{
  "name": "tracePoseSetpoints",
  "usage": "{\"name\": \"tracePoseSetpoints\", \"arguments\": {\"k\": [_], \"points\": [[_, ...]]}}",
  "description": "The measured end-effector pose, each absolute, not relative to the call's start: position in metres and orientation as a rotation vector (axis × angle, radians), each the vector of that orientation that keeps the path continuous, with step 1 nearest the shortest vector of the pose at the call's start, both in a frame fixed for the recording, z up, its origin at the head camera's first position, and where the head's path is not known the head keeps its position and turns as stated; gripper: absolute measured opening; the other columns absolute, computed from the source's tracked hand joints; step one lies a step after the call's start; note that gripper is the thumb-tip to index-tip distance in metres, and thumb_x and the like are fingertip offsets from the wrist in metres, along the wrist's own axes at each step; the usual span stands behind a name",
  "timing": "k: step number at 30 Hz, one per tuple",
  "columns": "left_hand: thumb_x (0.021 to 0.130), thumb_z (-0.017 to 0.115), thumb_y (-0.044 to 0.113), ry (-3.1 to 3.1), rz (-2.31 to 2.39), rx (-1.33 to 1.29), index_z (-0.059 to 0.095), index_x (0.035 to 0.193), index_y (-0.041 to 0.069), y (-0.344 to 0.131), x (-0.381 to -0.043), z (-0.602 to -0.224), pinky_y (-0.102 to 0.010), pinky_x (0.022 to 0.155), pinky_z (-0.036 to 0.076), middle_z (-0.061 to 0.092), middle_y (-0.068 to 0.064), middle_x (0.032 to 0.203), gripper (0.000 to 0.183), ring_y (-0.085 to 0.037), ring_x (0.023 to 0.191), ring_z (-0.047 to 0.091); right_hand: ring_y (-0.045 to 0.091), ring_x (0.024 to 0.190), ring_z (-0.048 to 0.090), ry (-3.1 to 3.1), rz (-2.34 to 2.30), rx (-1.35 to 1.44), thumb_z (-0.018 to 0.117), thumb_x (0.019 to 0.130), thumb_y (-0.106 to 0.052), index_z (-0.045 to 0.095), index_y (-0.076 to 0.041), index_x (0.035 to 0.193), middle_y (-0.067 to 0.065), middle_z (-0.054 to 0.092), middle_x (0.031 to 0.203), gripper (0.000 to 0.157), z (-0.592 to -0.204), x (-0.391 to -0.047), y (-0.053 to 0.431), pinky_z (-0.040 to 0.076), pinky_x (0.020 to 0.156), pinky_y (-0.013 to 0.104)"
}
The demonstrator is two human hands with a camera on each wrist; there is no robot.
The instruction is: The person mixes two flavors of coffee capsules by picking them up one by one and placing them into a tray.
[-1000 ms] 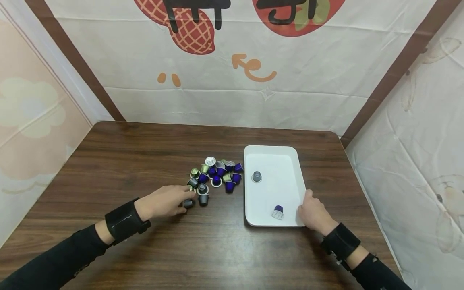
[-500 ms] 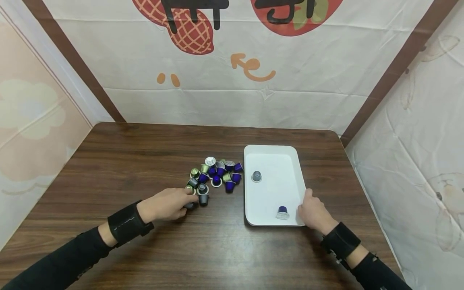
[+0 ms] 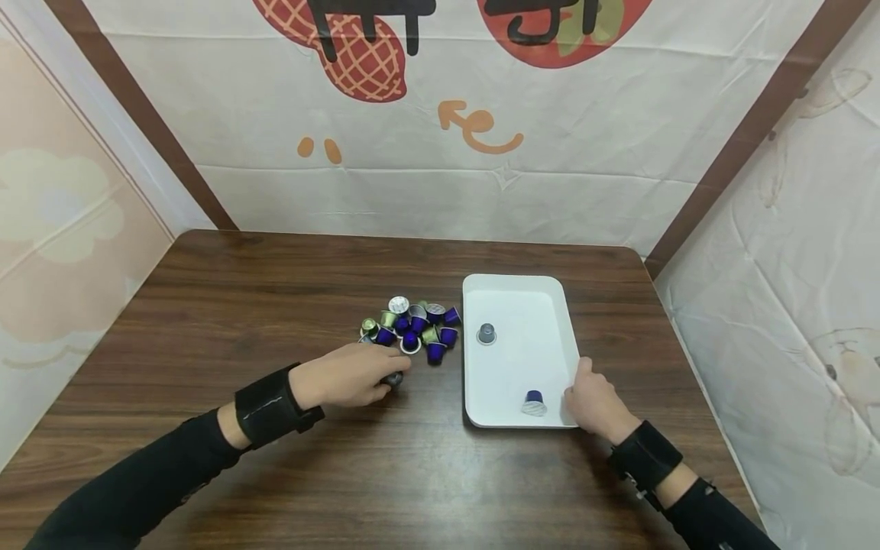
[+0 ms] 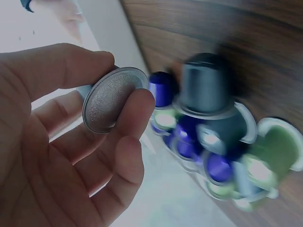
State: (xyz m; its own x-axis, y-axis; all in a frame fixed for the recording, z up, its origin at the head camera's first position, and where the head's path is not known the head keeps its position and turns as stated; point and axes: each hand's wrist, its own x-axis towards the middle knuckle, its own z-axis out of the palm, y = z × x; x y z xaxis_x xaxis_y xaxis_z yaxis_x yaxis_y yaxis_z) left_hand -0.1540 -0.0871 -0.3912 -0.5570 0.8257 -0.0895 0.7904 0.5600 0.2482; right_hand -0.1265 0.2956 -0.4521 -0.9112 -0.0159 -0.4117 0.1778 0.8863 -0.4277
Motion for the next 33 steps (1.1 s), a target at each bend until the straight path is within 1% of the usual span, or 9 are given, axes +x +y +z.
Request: {"name": "tracePoseSetpoints", "arguments": {"k": [4,7,12,15,19,24,29,33], "points": [[0.083,0.07,0.009,2.593,0.269,1.43,0.06,0.101,0.015,-0.07,-0.156,-0.386,-0.025,0.066,0.047,0.059,0.004,0.09,0.022,-0.01,0.076,0.054,0.022,0.053,0.052,2.654,-0.642,0.109,0.039,0.094,-0.006,0.016,0.017,0.127,0.016,0.049,0.07,0.046,-0.453,-0.127,0.296,0.042,0.046,0.032],[0.083,0.071,0.012,2.582,0.229,1.452,0.06,0.108,0.015,-0.057,-0.156,-0.38,-0.025,0.07,0.048,0.06,0.002,0.094,0.027,-0.01,0.079,0.056,0.021,0.053,0.052,2.648,-0.642,0.119,0.039,0.094,-0.006,0.016,0.017,0.127,0.016,0.049,0.071,0.047,-0.454,-0.128,0.295,0.043,0.047,0.032],[0.086,0.069,0.014,2.549,0.127,1.471,0.062,0.115,0.013,-0.034,-0.159,-0.372,-0.024,0.07,0.047,0.06,0.001,0.099,0.03,-0.01,0.08,0.055,0.021,0.052,0.052,2.639,-0.654,0.132,0.039,0.094,-0.007,0.016,0.016,0.128,0.017,0.049,0.072,0.047,-0.454,-0.127,0.294,0.043,0.047,0.033],[0.087,0.067,0.014,2.528,0.1,1.48,0.061,0.112,0.013,-0.021,-0.164,-0.371,-0.024,0.069,0.045,0.058,0.002,0.099,0.026,-0.01,0.08,0.053,0.021,0.052,0.052,2.645,-0.657,0.128,0.039,0.094,-0.007,0.016,0.016,0.128,0.016,0.049,0.071,0.046,-0.453,-0.127,0.295,0.043,0.046,0.033],[0.088,0.065,0.013,2.492,0.127,1.488,0.058,0.104,0.015,-0.003,-0.167,-0.373,-0.023,0.065,0.042,0.055,0.005,0.089,0.018,-0.01,0.076,0.05,0.021,0.053,0.052,2.648,-0.652,0.128,0.039,0.094,-0.006,0.016,0.016,0.127,0.017,0.049,0.072,0.046,-0.453,-0.126,0.295,0.043,0.047,0.033],[0.088,0.066,0.015,2.458,0.102,1.522,0.059,0.102,0.015,0.016,-0.169,-0.379,-0.022,0.063,0.041,0.056,0.009,0.082,0.016,-0.008,0.072,0.051,0.021,0.053,0.052,2.649,-0.647,0.133,0.039,0.094,-0.007,0.016,0.016,0.128,0.017,0.049,0.073,0.047,-0.455,-0.126,0.296,0.043,0.047,0.033],[0.088,0.068,0.018,2.424,0.034,1.547,0.063,0.099,0.017,0.032,-0.17,-0.383,-0.022,0.063,0.041,0.056,0.009,0.082,0.012,-0.008,0.072,0.05,0.021,0.053,0.052,2.661,-0.645,0.129,0.039,0.094,-0.007,0.017,0.017,0.127,0.017,0.05,0.073,0.046,-0.456,-0.127,0.297,0.043,0.046,0.033],[0.087,0.068,0.018,2.418,0.001,1.564,0.063,0.096,0.018,0.043,-0.17,-0.385,-0.022,0.063,0.041,0.056,0.009,0.082,0.01,-0.008,0.073,0.049,0.021,0.052,0.053,2.663,-0.652,0.119,0.039,0.094,-0.007,0.018,0.016,0.126,0.017,0.05,0.073,0.045,-0.456,-0.127,0.297,0.043,0.046,0.032]]}}
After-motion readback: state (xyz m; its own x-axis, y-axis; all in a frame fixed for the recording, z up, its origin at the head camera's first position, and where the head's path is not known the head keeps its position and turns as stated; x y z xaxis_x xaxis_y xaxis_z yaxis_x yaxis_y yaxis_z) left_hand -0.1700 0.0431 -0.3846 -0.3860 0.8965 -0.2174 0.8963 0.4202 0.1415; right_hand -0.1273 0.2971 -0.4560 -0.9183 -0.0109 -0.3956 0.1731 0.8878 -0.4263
